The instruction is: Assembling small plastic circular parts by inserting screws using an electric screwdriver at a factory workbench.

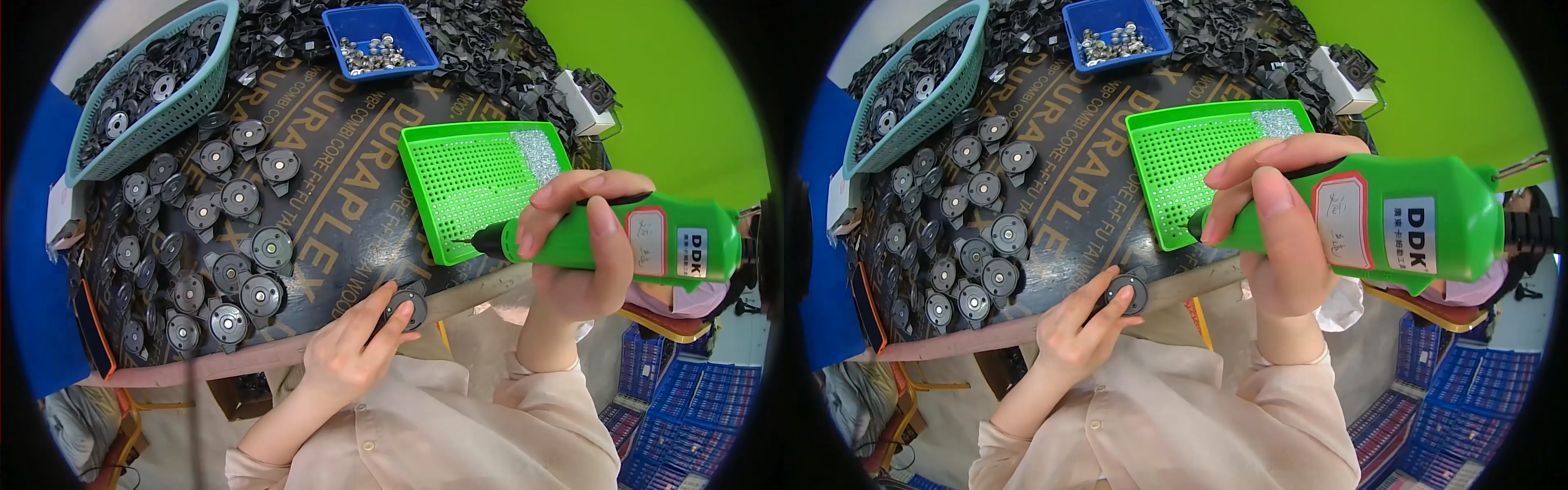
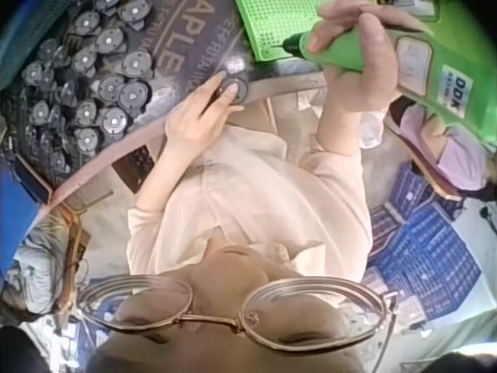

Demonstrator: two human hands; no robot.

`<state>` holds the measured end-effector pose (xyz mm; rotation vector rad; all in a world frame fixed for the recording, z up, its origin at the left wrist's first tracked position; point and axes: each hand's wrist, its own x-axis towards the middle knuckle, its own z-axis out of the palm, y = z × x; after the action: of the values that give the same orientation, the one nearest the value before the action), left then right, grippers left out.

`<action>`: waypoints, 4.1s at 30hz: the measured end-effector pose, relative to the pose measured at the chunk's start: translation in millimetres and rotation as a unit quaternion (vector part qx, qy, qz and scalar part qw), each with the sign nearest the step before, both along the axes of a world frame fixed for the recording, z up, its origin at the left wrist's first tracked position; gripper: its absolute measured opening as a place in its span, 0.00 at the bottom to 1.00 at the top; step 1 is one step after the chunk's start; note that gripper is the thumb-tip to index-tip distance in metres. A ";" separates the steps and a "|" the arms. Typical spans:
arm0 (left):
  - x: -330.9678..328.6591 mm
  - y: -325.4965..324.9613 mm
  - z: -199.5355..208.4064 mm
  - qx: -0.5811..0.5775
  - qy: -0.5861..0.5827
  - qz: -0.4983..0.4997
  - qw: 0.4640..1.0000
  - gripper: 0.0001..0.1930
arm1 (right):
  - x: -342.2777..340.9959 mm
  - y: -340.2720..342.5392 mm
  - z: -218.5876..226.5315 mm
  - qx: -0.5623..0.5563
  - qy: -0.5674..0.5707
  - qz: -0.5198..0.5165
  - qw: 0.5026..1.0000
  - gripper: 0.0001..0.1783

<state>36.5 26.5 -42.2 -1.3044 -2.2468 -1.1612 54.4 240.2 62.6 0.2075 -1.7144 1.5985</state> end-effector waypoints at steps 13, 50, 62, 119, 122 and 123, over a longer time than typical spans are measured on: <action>-1.4 -2.1 -3.4 -0.002 0.013 -0.009 1.000 0.23 | -3.2 -4.2 0.5 0.005 -0.009 -0.022 1.000 0.11; -2.4 -4.9 -6.7 -0.039 0.057 -0.025 0.997 0.16 | 39.0 -41.8 13.6 0.059 -0.042 0.228 0.971 0.13; -0.8 -3.3 -0.1 -0.031 0.038 -0.015 0.999 0.13 | 28.7 -49.8 25.2 0.031 -0.055 0.225 0.972 0.13; -32.4 10.1 50.6 -0.155 -0.178 0.001 0.972 0.14 | -10.7 19.3 4.4 0.028 0.013 -0.024 0.999 0.12; -38.2 7.6 48.0 -0.146 -0.195 -0.059 0.968 0.16 | -10.5 19.9 0.2 0.019 0.016 -0.018 1.000 0.11; -39.7 8.2 52.8 -0.145 -0.222 -0.055 0.962 0.17 | -10.1 20.3 -1.2 0.015 0.022 -0.015 1.000 0.11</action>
<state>-3.2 34.7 10.6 -1.4010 -2.7866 -1.3081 44.3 260.5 61.4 0.2278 -1.7008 1.5363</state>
